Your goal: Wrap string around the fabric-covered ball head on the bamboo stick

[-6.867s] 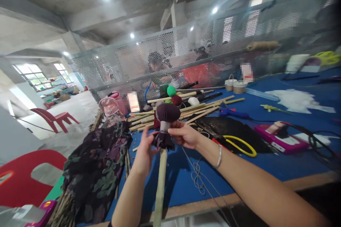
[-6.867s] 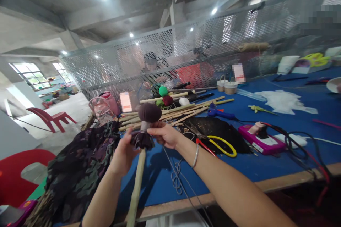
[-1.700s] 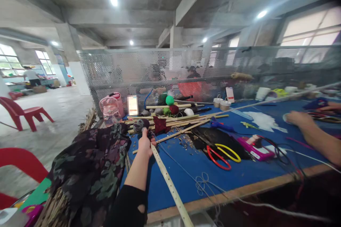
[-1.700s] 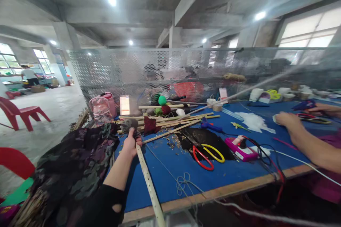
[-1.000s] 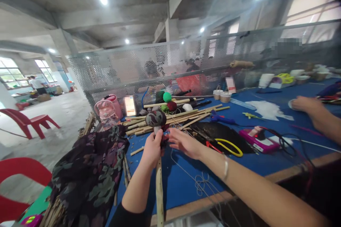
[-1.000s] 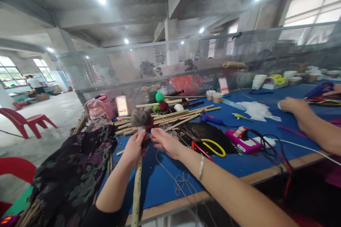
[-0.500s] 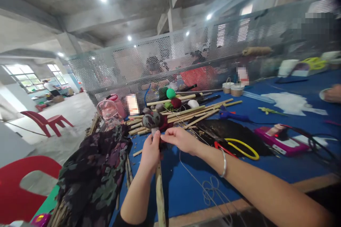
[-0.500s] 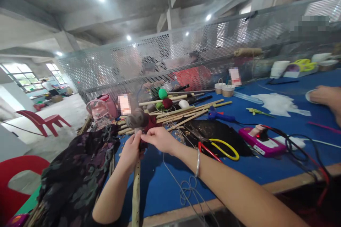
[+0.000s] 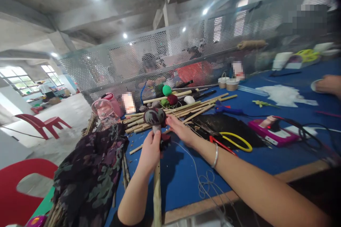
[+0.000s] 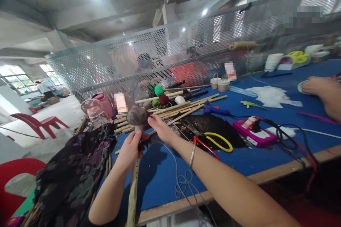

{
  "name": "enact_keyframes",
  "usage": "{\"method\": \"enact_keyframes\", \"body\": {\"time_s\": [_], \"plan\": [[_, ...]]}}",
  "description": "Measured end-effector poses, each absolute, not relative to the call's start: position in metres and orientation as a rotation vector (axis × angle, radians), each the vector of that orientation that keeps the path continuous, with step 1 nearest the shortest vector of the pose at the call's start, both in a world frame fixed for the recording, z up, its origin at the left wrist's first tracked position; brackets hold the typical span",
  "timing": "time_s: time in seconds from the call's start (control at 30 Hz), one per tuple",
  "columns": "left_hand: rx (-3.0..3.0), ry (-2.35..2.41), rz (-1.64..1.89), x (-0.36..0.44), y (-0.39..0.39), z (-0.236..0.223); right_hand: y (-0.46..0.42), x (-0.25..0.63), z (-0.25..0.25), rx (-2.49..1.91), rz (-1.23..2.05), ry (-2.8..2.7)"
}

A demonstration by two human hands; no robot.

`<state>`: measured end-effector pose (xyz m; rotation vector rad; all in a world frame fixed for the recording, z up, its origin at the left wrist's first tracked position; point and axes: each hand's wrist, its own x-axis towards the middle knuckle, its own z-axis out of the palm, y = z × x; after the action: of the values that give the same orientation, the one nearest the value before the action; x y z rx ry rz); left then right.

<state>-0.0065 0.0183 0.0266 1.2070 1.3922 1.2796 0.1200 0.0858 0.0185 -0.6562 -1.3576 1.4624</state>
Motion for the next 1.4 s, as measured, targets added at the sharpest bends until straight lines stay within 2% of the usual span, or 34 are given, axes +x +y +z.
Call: {"method": "enact_keyframes", "body": {"time_s": [0.1,0.17,0.3,0.43,0.63,0.93,1.1,1.2,1.4], "plan": [[1.237,1.431,1.325,-0.006,0.018,0.024,0.081,0.113,0.014,-0.622,1.806,-1.261],[1.232,1.433,1.357,-0.007,0.018,0.023,0.079,0.111,0.012,-0.662,1.916,-1.267],[1.207,1.411,1.353,-0.008,0.017,0.025,0.078,0.114,0.015,-0.811,1.763,-1.346],[0.988,1.320,1.361,-0.010,0.017,0.033,0.076,0.121,0.023,-0.746,1.653,-1.406],[0.758,0.808,1.174,-0.012,0.008,0.048,0.069,0.118,0.029,-0.650,1.645,-1.468],[0.740,0.552,0.935,-0.005,0.009,0.034,0.076,0.132,0.028,-0.501,1.776,-1.667],[0.780,0.449,0.913,-0.002,0.015,0.026,0.078,0.133,0.017,-0.471,1.932,-1.456],[0.893,0.550,0.992,-0.003,0.016,0.026,0.077,0.133,0.019,-0.484,1.912,-1.435],[1.259,1.209,1.439,-0.006,0.010,0.032,0.083,0.139,0.024,-0.570,1.726,-1.495]]}}
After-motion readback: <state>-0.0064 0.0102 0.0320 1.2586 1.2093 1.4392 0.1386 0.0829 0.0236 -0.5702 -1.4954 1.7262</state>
